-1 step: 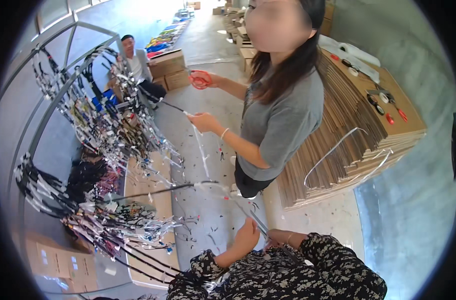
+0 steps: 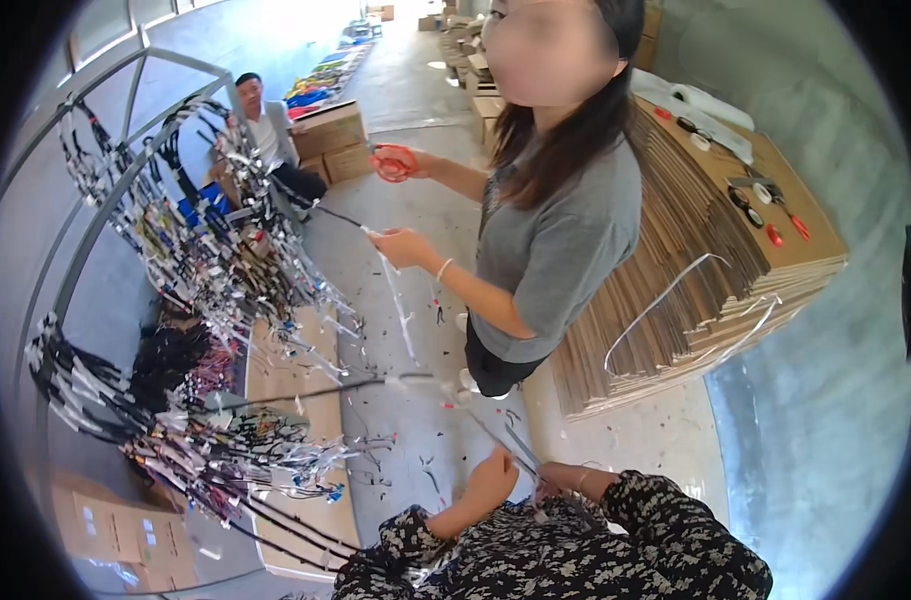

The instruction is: Measuring the length of electrical wire harnesses using a metal ruler and organizing them in a factory environment.

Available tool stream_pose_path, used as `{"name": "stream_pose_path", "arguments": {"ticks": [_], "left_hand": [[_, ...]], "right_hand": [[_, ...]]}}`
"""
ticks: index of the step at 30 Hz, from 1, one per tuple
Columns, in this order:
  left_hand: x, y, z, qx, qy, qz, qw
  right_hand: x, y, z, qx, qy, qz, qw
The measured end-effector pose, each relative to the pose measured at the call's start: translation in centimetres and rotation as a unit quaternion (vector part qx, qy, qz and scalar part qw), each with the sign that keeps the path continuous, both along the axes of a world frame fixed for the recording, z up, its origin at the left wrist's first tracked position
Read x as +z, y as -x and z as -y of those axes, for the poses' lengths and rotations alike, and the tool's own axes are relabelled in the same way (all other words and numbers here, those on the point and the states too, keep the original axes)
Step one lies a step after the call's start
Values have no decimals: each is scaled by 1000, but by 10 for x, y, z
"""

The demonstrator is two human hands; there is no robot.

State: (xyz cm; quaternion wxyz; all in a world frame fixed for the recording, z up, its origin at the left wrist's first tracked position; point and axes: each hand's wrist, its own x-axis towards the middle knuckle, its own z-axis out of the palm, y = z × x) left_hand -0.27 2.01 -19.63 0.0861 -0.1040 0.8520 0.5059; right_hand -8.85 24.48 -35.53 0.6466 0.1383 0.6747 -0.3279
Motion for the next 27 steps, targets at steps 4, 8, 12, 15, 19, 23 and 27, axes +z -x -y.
{"name": "stream_pose_path", "arguments": {"ticks": [4,8,12,15,19,23,27], "left_hand": [[-56,-37,-25,-257,66,184,946],[-122,-52,-56,-163,6,212,964],[-131,-43,-76,-134,-271,300,905],[-101,-38,-83,-176,-490,313,794],[-63,-36,-87,-128,-603,336,712],[-53,-30,-92,-77,-639,312,699],[-51,-26,-92,-85,-616,308,720]], "right_hand": [[42,-13,-65,94,-1,-24,995],[98,-19,-102,52,-3,-61,997],[133,-41,-118,35,70,54,995],[150,-55,-122,9,112,72,991],[164,-59,-115,22,96,13,995],[167,-57,-105,-15,113,73,991],[163,-47,-101,4,115,89,989]]}}
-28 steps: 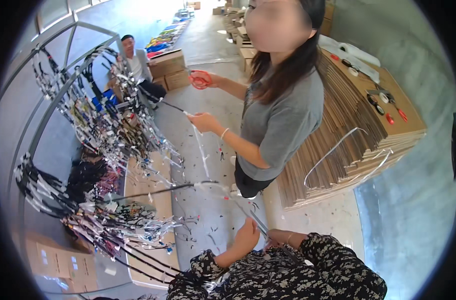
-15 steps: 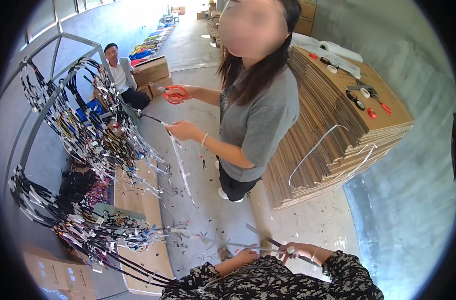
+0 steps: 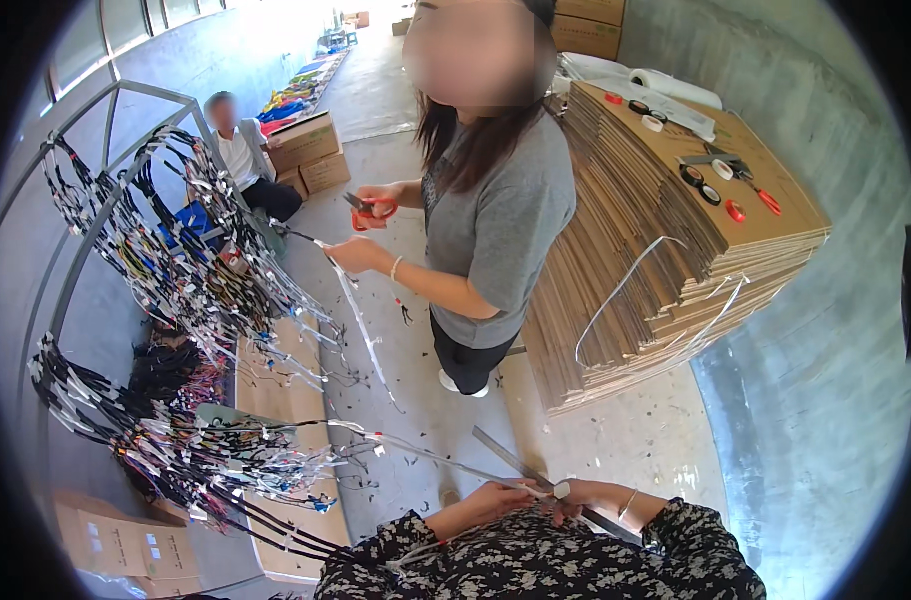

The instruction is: Measuring the length of electrical wire harnesses using a metal ruler and organizing them in a factory environment.

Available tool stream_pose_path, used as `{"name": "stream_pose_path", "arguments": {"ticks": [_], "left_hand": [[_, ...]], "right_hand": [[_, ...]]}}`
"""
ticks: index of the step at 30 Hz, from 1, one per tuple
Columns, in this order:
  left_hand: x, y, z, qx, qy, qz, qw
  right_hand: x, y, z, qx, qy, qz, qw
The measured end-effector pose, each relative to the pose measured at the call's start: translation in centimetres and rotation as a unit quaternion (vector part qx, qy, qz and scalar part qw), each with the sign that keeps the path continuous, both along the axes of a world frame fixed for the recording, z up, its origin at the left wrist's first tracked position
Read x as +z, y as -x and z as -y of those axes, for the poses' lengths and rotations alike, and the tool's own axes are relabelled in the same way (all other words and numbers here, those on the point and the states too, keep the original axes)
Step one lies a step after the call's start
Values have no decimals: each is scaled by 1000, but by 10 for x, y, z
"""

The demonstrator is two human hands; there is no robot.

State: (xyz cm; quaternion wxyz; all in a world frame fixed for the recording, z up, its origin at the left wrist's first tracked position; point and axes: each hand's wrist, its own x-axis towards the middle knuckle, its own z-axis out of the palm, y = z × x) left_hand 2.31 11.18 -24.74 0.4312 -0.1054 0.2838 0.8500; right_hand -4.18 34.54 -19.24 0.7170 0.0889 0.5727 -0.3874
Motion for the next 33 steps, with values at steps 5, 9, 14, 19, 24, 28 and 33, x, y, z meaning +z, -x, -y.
{"name": "stream_pose_path", "arguments": {"ticks": [5,9,14,19,24,28,33], "left_hand": [[4,-5,3,12,25,-46,999],[9,-8,12,30,113,-5,993],[30,-4,48,186,44,24,981],[57,0,88,341,21,-10,940],[81,-14,107,425,-65,43,902],[92,-29,98,404,-85,-19,911],[89,-37,83,368,-171,10,914]], "right_hand": [[9,11,17,-16,28,29,999],[37,22,31,24,69,59,996],[83,34,20,46,51,-22,997],[101,27,39,23,121,2,992],[109,20,69,-30,173,-40,984],[118,15,83,2,197,-62,979],[120,7,103,150,203,-246,936]]}}
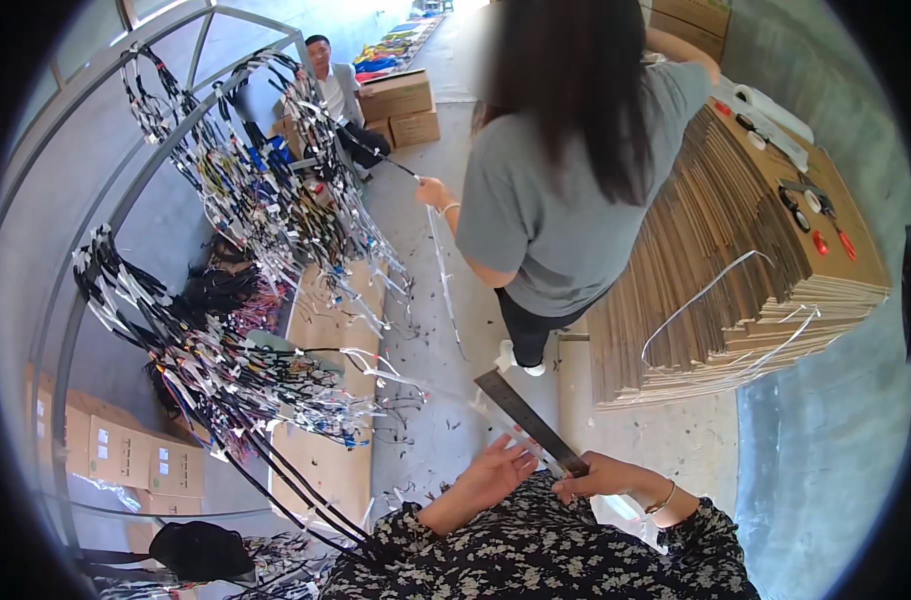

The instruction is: Measuring the length of electrical wire harnesses using a metal ruler and organizing them in a factory environment.

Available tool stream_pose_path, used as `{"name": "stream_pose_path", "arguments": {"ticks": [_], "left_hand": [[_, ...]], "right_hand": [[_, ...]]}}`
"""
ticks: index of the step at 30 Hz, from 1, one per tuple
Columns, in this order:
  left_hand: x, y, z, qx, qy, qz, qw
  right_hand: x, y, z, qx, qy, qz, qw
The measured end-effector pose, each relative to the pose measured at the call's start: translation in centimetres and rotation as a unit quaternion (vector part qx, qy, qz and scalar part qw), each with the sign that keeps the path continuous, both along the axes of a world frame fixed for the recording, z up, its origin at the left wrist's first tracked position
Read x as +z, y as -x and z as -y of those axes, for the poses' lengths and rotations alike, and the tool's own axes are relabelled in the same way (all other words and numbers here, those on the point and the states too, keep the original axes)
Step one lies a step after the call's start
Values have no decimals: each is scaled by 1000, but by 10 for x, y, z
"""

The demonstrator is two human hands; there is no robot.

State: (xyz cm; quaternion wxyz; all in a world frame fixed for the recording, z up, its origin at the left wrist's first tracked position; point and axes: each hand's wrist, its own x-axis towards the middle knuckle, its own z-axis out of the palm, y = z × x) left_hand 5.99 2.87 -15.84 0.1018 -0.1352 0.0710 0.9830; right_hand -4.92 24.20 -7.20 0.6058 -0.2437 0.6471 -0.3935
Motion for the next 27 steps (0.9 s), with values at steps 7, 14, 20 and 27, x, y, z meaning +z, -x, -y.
{"name": "stream_pose_path", "arguments": {"ticks": [7,14,20,27], "left_hand": [[11,0,-4,-94,59,11,994],[57,9,27,52,119,-41,991],[85,9,27,61,126,-48,989],[85,0,5,-15,33,-44,998]], "right_hand": [[3,-4,15,-59,7,-15,998],[39,30,-18,-122,64,-15,990],[49,21,-15,-136,43,-4,990],[42,13,-5,-124,37,4,992]]}}
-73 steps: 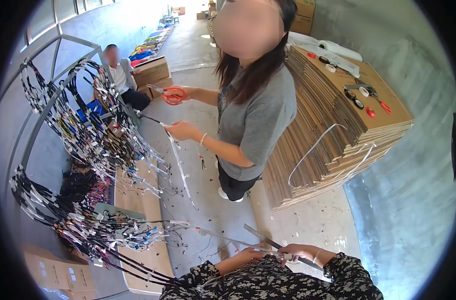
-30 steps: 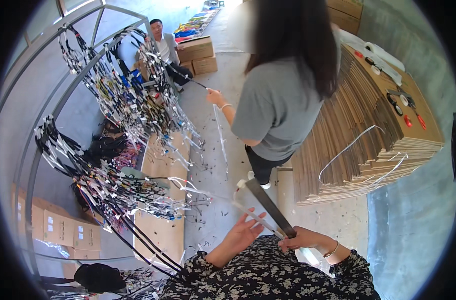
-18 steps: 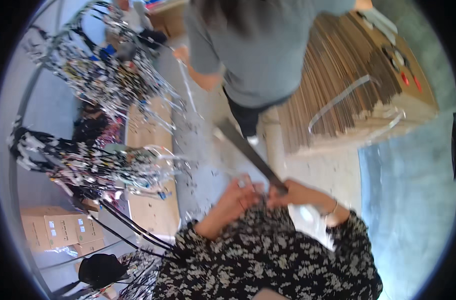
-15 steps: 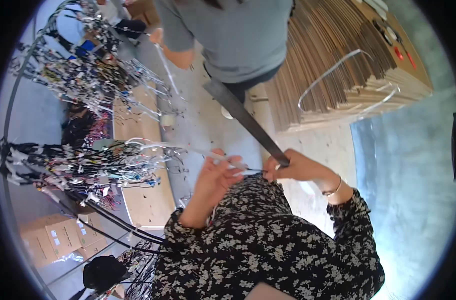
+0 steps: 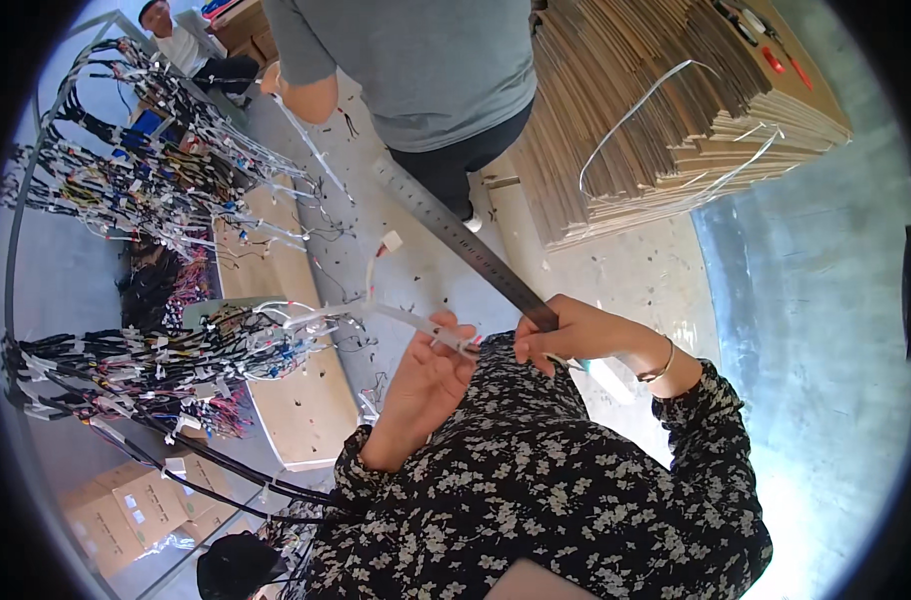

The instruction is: Measuring the length of electrical wire harnesses using a metal ruler and organizing them in a factory environment.

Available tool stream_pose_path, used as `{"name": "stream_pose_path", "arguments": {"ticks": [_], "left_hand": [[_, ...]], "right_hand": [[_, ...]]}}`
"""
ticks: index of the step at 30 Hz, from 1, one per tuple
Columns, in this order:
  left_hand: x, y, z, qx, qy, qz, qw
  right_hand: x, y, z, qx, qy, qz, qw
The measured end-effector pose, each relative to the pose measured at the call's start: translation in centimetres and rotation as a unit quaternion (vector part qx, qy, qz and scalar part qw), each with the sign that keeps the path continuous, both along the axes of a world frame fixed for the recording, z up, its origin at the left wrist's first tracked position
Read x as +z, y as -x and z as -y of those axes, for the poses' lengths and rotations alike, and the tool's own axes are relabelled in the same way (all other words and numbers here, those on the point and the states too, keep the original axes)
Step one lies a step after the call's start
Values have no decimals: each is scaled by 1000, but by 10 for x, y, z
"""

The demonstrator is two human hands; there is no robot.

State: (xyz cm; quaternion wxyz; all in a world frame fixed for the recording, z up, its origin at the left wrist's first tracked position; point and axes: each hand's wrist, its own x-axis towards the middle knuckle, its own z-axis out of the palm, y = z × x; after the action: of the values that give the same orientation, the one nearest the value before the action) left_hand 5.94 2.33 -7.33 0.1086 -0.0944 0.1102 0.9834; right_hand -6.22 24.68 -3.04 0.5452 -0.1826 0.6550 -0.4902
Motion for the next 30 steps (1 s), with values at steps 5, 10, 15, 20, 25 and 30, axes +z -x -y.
{"name": "stream_pose_path", "arguments": {"ticks": [5,10,15,20,25,30], "left_hand": [[5,1,-2,44,22,-24,999],[17,5,24,131,138,-56,980],[21,5,43,216,240,-58,945],[20,2,49,207,267,-33,941],[22,2,57,249,273,-45,928],[17,4,54,215,276,-1,937]], "right_hand": [[-4,-2,-5,8,4,22,1000],[-7,-2,-19,30,61,182,981],[-13,-4,-36,77,55,136,986],[-20,-9,-50,53,90,87,991],[-13,-8,-64,35,36,147,988],[-6,-9,-67,20,33,161,986]]}}
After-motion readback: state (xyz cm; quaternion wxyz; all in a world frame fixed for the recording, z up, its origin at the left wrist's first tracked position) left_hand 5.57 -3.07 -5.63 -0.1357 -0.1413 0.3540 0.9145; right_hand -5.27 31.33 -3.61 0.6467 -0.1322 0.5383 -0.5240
